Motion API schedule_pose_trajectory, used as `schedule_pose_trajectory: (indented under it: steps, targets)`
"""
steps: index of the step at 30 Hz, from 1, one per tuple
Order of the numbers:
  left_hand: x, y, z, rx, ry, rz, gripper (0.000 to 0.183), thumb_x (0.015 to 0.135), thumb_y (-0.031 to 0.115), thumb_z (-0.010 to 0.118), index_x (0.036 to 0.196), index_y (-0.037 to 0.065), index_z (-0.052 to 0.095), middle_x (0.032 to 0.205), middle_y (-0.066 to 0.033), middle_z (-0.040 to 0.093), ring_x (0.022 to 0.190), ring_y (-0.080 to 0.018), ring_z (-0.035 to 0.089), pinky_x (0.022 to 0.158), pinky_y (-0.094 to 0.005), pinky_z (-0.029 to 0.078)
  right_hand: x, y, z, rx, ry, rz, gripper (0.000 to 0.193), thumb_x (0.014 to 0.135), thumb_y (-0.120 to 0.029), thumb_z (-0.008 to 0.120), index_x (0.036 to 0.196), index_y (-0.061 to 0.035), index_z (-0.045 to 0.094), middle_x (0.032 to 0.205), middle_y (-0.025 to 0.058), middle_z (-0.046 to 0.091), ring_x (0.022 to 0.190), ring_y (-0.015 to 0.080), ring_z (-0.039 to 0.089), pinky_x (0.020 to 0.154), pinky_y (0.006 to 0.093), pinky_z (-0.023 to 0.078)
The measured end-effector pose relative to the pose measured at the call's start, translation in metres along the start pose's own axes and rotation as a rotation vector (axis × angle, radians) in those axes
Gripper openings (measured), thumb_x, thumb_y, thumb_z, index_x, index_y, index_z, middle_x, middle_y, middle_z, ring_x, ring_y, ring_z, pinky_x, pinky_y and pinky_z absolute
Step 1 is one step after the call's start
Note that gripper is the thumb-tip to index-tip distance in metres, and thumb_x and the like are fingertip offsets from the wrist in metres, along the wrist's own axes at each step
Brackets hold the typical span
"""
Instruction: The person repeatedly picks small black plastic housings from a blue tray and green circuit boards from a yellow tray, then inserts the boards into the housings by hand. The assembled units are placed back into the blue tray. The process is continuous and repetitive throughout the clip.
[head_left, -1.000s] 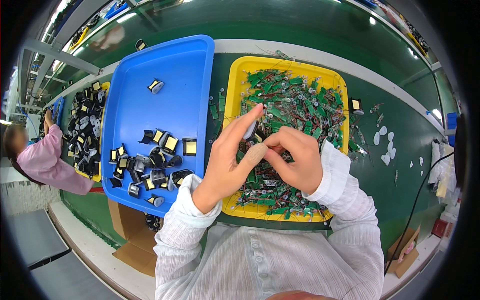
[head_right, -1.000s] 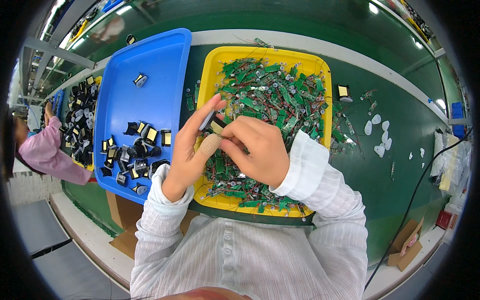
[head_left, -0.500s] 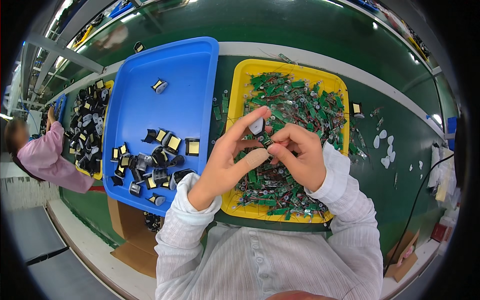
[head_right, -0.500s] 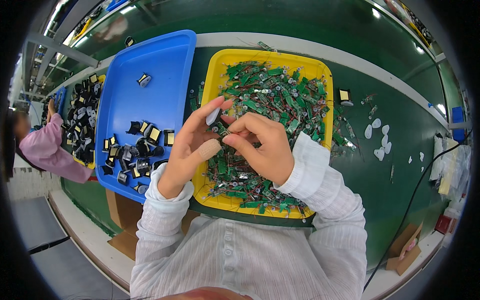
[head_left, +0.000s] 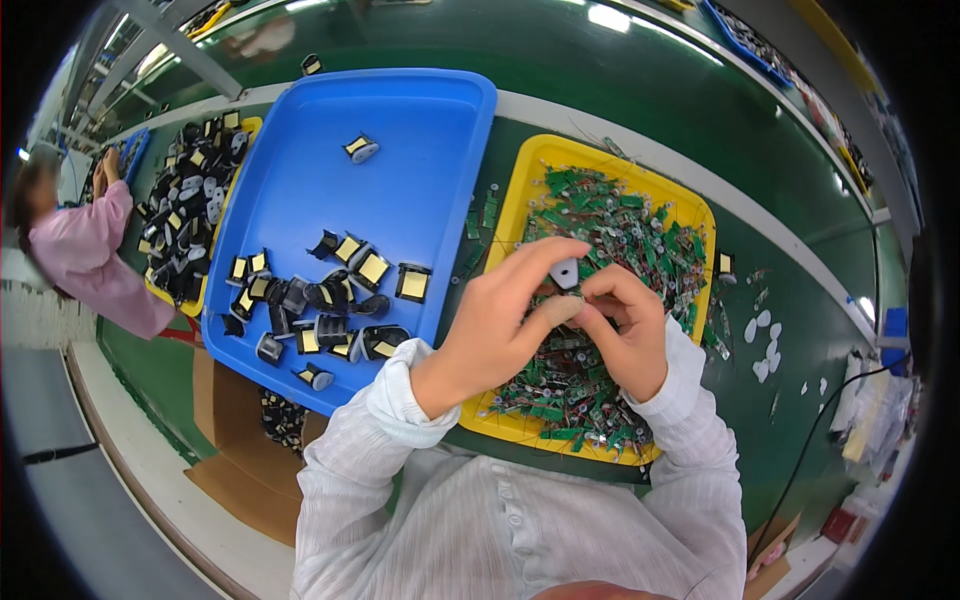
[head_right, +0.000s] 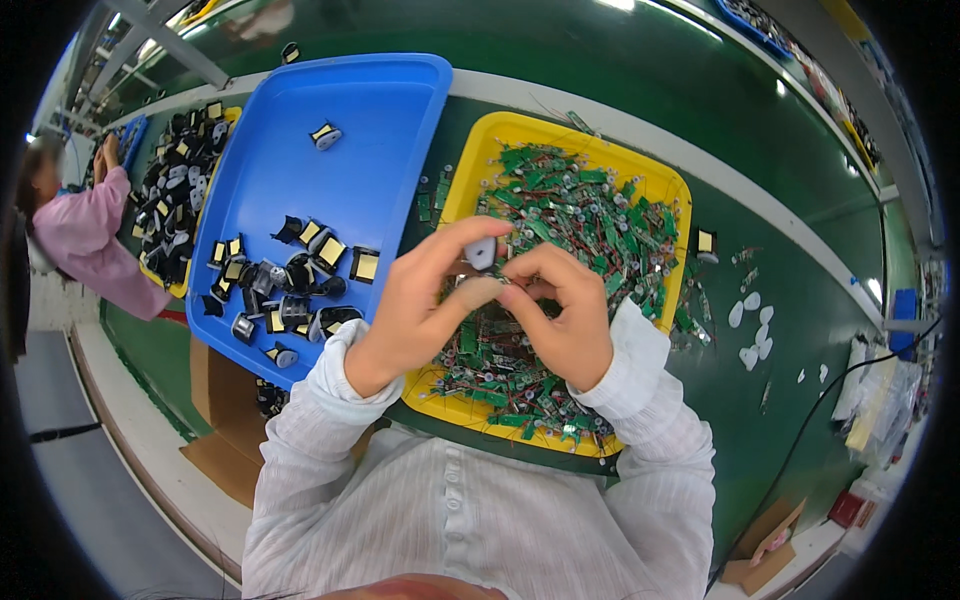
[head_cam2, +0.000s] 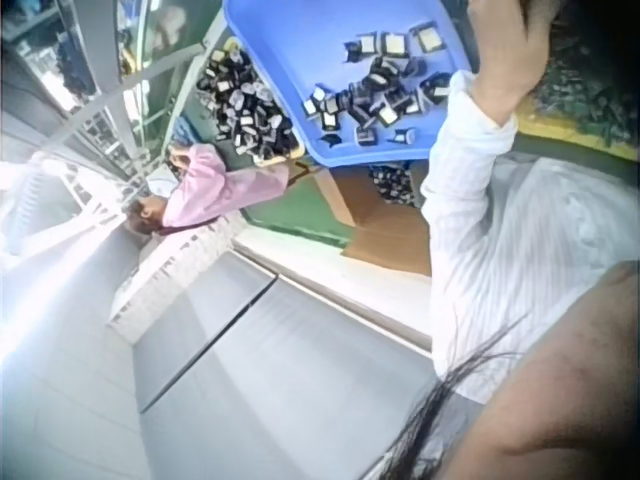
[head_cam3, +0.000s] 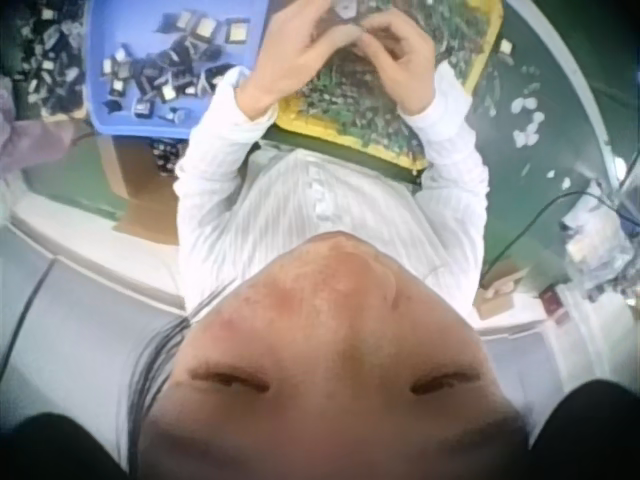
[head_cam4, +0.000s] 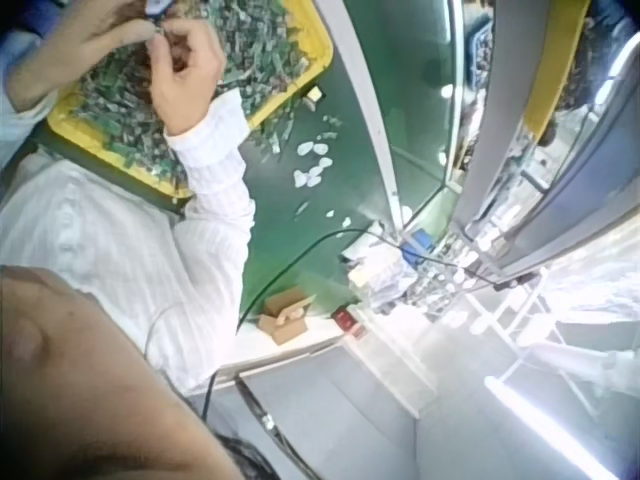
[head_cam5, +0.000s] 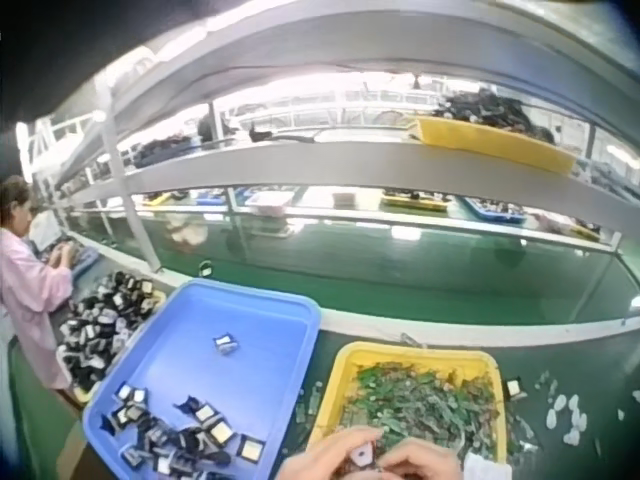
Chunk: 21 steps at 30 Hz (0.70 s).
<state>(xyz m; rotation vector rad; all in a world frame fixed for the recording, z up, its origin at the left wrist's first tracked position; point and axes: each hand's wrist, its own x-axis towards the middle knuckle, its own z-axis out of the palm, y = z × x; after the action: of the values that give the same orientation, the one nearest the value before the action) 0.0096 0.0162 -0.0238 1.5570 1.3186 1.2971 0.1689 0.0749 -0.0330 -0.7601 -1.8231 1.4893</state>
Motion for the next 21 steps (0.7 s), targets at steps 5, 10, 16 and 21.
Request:
schedule_pose_trajectory:
  steps: [5,10,16,21]
  targets:
    - [0.022,-0.012,-0.034,0.562,0.181,0.116,0.055,0.078,0.019,0.063,0.125,0.005,0.039,0.131,-0.0210,0.038,0.121,-0.0386,0.035,0.100,-0.0446,0.030,0.026,-0.037,-0.023,-0.412,-0.114,-0.073,0.010,0.074,-0.003,0.063,0.082,0.0002,0.058,0.077,0.0079,0.057,0.070,0.0152,0.058,0.060,0.0243,0.049]
    - [0.027,-0.076,-0.104,1.055,0.468,-0.226,0.030,0.080,0.030,0.060,0.099,0.006,0.057,0.136,-0.0194,0.033,0.120,-0.0398,0.031,0.096,-0.0468,0.033,0.111,-0.026,-0.075,-0.789,-0.040,-0.187,0.010,0.074,-0.010,0.063,0.080,-0.0032,0.059,0.076,0.0083,0.058,0.070,0.0235,0.057,0.059,0.0305,0.047]
    - [0.026,-0.102,-0.118,1.194,0.452,-0.320,0.034,0.082,0.034,0.056,0.100,0.006,0.061,0.138,-0.0132,0.033,0.121,-0.0389,0.031,0.094,-0.0460,0.036,0.207,0.077,-0.145,-1.226,0.105,-0.206,0.011,0.073,-0.014,0.066,0.080,-0.0071,0.063,0.079,0.0080,0.058,0.081,0.0263,0.055,0.075,0.0368,0.044]
    - [0.024,-0.112,-0.125,1.127,0.449,-0.332,0.039,0.082,0.034,0.057,0.103,0.001,0.061,0.127,-0.0124,0.043,0.113,-0.0350,0.039,0.088,-0.0427,0.041,0.214,0.095,-0.146,-1.258,0.006,0.038,0.015,0.074,-0.017,0.067,0.086,-0.0083,0.063,0.088,0.0078,0.059,0.089,0.0248,0.054,0.082,0.0358,0.043]
